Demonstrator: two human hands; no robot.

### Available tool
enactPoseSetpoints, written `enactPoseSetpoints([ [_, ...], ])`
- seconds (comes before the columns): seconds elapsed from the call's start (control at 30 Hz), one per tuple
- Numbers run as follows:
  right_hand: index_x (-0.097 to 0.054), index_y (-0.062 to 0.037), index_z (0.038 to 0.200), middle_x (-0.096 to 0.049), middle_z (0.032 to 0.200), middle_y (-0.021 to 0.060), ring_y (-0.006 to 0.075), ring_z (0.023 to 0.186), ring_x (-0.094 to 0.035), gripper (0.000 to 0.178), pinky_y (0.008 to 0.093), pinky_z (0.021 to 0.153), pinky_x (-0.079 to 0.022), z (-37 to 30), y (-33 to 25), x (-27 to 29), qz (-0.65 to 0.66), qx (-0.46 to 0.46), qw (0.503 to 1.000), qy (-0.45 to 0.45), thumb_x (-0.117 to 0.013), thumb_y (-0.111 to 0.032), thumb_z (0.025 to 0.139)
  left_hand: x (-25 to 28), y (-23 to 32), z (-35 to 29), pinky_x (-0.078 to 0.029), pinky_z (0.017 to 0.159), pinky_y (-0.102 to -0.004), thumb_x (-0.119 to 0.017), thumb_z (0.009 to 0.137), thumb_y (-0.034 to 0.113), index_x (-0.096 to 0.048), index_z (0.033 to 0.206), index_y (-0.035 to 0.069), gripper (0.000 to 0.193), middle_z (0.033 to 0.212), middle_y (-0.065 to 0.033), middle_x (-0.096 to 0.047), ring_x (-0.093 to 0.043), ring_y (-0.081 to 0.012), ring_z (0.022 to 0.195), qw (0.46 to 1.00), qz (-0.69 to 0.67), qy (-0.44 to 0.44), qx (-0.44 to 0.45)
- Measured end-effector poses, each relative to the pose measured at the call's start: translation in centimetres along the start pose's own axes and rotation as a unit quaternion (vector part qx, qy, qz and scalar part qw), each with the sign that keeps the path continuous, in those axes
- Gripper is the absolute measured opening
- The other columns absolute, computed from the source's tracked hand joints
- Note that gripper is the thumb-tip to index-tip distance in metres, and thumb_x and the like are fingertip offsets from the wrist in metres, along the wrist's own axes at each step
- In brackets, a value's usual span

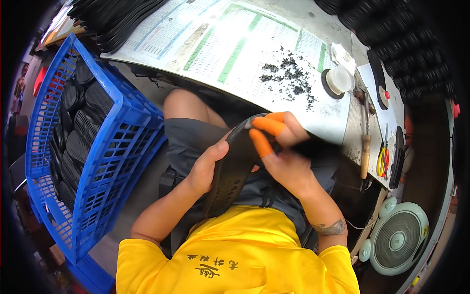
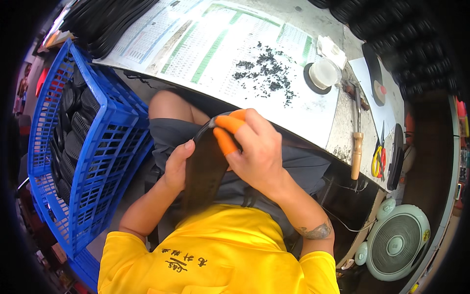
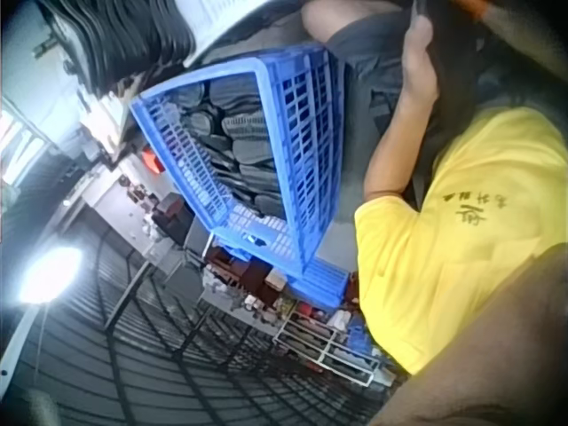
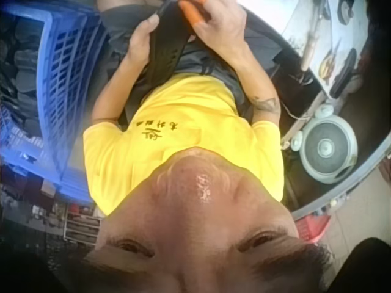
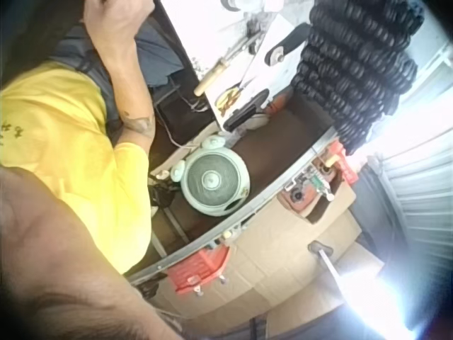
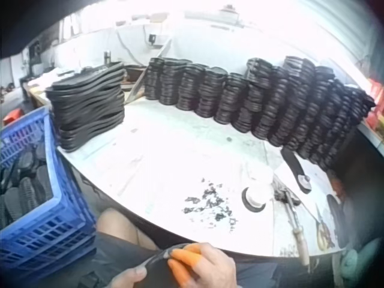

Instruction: Applying adhesive to the edges of shoe soles using a small applicator tool in a factory setting.

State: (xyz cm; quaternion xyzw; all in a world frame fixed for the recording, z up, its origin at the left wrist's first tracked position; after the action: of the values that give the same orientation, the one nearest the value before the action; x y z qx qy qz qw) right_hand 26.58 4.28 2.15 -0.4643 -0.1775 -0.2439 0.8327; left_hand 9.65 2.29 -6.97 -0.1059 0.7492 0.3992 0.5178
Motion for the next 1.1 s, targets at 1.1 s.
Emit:
enactPoseSetpoints([
  [1.1, -0.083, -0.0052, 0.105, -0.068, 0.088, 0.0074, 0.0175, 0.059, -0.062, 0.019, 0.0315, 0.056, -0.05, 1.2, -1.9, 1.3, 0.014, -0.036, 0.997, -0.068, -0.088, 0.001, 0.087, -1.0, 0.9, 0.5, -0.048, 0.117, -0.0399, -0.057, 0.109, 0.059, -0.021, 0.183, 0.004, 0.099, 0.168, -0.0104, -0.049, -0.054, -0.0185, 0.141, 0.977, 0.203, 0.016, -0.061],
])
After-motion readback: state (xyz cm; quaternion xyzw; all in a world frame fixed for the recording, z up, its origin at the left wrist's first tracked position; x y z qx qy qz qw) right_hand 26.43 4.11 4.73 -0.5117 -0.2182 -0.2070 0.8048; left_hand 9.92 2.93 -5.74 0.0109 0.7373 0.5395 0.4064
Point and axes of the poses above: each hand's wrist, its own z-axis towards the middle knuckle, its own x-axis out of the back of the hand, y = z × x, the point moved 5 cm from there along z, towards the middle knuckle
